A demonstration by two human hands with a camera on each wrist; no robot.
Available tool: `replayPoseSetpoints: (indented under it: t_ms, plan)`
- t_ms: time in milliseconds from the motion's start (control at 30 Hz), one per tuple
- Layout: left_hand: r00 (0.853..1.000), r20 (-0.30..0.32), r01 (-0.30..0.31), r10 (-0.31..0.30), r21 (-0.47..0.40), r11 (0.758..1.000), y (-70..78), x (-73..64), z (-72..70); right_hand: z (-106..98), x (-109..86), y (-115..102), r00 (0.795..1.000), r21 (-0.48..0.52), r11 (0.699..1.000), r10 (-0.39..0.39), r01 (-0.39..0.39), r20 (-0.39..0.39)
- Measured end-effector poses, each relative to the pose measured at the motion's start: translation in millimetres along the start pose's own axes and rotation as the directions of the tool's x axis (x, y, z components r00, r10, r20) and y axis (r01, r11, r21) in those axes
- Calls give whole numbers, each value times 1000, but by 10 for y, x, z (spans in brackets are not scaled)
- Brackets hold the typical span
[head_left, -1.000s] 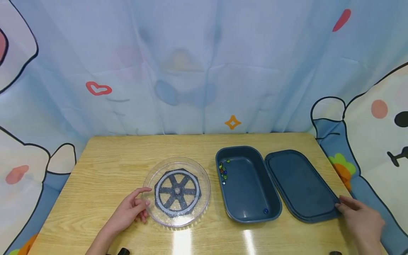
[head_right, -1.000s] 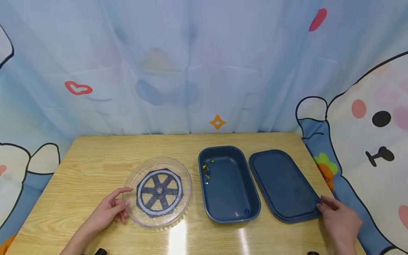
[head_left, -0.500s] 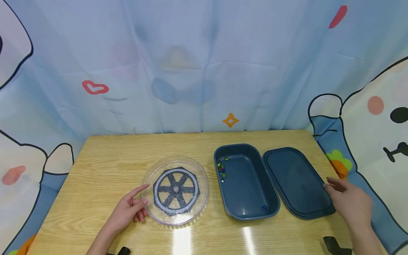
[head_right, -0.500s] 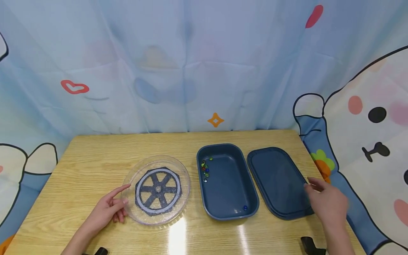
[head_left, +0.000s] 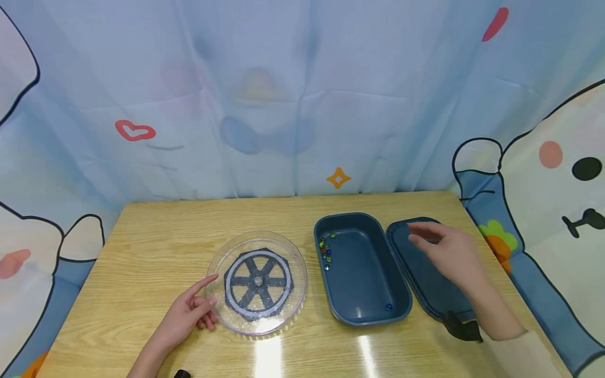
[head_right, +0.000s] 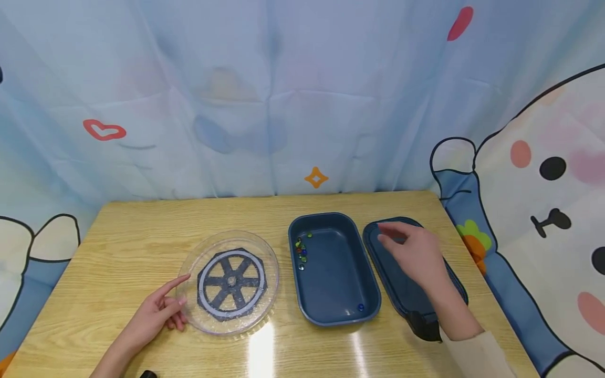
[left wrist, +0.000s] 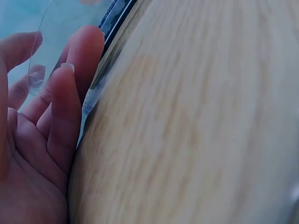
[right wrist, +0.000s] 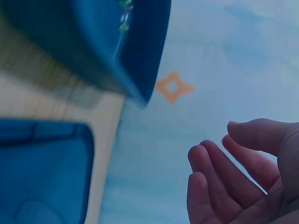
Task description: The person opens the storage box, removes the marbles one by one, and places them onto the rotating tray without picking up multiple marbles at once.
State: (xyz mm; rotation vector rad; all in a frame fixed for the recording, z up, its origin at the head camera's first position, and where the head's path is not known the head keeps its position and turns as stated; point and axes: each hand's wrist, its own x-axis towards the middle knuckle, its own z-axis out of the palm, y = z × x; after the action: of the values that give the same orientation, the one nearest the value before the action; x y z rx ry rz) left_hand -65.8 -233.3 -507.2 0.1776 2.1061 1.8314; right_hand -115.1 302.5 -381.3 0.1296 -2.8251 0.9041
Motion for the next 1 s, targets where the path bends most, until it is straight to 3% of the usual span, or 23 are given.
replayPoseSetpoints:
  t_ms: [200, 467, 667, 833, 1000]
  plan:
    - [1000, 13, -2, 2, -6, 1000, -17, -11, -3, 202, 251, -221, 996, 87, 994, -64, 59, 61]
    - [999, 19, -31, 31, -13, 999, -11, -14, 0, 603, 583, -321, 977, 277, 960, -17, -43, 213]
    - [999, 29, -44, 44, -29, 999, -1, -20, 1, 893, 759, -317, 958, 408, 912, -69, -52, 277]
    - [998, 42, -49, 50, -40, 998, -2, -22, -1, 1067, 821, -317, 948, 438, 896, -74, -73, 309]
    - [999, 29, -30, 31, -39, 999, -9, -10, -2, 1188, 838, -312, 942, 389, 919, -78, -59, 326]
